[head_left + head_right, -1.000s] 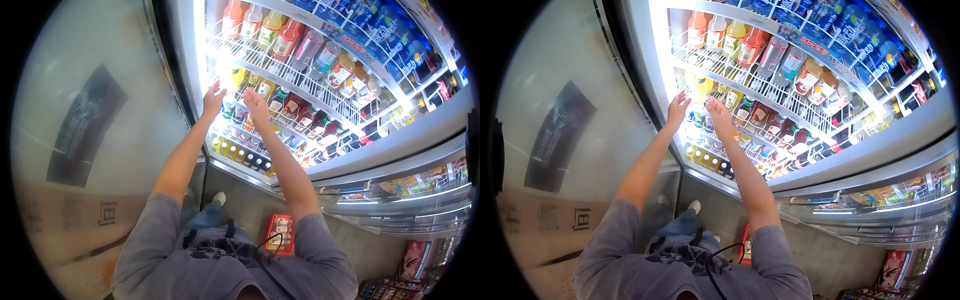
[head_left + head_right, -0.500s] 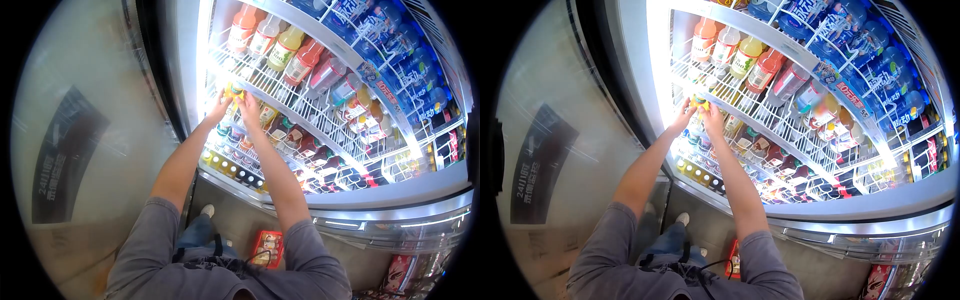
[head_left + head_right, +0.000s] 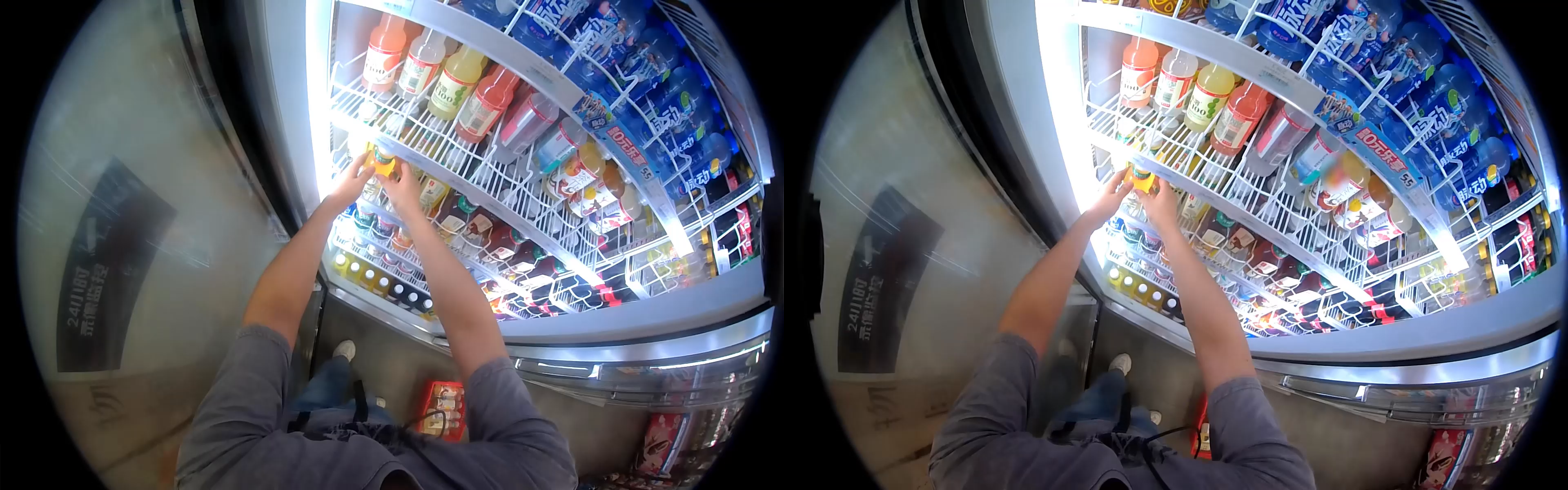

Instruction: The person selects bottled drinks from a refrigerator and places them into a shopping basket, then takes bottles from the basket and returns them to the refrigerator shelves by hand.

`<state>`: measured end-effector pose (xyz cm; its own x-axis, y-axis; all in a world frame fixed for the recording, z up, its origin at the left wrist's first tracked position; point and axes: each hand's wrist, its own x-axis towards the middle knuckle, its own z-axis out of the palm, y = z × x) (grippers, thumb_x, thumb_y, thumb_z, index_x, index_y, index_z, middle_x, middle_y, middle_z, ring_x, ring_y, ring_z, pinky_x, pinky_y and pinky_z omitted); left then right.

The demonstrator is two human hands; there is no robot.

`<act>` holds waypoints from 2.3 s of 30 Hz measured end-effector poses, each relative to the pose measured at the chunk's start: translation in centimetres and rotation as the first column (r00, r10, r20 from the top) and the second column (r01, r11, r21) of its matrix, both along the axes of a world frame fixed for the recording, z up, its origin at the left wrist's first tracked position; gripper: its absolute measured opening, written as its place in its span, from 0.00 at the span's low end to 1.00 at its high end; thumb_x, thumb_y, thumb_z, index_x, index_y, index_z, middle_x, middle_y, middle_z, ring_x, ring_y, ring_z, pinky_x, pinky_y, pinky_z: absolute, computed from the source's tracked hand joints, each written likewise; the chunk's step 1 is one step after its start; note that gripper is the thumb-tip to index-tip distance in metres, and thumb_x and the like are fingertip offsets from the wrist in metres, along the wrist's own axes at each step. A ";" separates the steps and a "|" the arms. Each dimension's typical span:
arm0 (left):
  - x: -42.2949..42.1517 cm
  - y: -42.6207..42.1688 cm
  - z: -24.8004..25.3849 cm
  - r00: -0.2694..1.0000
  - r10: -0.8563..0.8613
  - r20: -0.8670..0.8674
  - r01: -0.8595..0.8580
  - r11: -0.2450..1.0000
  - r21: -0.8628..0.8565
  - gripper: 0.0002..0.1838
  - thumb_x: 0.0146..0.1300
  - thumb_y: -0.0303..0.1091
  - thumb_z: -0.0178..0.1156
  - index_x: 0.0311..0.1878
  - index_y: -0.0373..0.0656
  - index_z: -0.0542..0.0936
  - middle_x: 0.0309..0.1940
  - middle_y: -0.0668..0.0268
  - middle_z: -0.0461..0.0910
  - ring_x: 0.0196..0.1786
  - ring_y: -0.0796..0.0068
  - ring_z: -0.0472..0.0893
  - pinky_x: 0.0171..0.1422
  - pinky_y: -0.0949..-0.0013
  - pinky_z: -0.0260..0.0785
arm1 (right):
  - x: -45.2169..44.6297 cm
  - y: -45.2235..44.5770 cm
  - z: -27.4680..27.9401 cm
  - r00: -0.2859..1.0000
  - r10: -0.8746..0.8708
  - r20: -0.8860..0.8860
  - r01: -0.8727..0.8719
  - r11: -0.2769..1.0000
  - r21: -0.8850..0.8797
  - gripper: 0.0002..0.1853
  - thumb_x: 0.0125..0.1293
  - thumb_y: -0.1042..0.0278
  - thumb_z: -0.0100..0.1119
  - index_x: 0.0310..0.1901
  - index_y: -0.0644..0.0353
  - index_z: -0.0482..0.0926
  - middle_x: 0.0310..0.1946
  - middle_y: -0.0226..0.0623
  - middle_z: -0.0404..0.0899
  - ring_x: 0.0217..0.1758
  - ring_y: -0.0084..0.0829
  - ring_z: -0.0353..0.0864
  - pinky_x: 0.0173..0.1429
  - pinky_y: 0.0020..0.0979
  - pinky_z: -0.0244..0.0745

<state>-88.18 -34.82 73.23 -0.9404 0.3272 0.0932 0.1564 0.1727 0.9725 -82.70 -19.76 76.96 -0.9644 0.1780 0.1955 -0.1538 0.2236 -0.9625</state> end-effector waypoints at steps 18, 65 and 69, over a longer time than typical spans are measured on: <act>9.9 -1.5 5.5 0.989 0.036 -0.140 0.012 0.945 0.328 0.25 0.72 0.30 0.57 0.70 0.39 0.68 0.66 0.60 0.69 0.70 0.70 0.68 0.76 0.66 0.56 | 7.3 -1.2 1.8 0.854 0.030 -0.519 0.186 0.915 0.359 0.32 0.58 0.75 0.68 0.65 0.61 0.70 0.63 0.48 0.73 0.66 0.48 0.73 0.68 0.42 0.70; 76.8 33.5 11.3 -0.259 -0.946 0.196 0.800 -0.097 0.592 0.34 0.71 0.32 0.59 0.77 0.47 0.57 0.63 0.59 0.74 0.61 0.71 0.78 0.60 0.66 0.75 | 88.9 11.4 7.5 0.202 -0.971 -0.129 0.912 0.234 -0.336 0.40 0.65 0.69 0.66 0.76 0.60 0.56 0.63 0.45 0.75 0.65 0.26 0.73 0.67 0.32 0.70; 78.4 33.1 7.2 -0.357 -0.900 0.248 0.818 -0.174 0.548 0.35 0.69 0.31 0.61 0.76 0.41 0.57 0.64 0.58 0.73 0.63 0.68 0.76 0.64 0.65 0.72 | 90.5 9.4 4.3 0.126 -0.992 -0.025 0.937 0.128 -0.325 0.40 0.67 0.68 0.66 0.76 0.59 0.55 0.65 0.44 0.73 0.67 0.30 0.71 0.70 0.35 0.67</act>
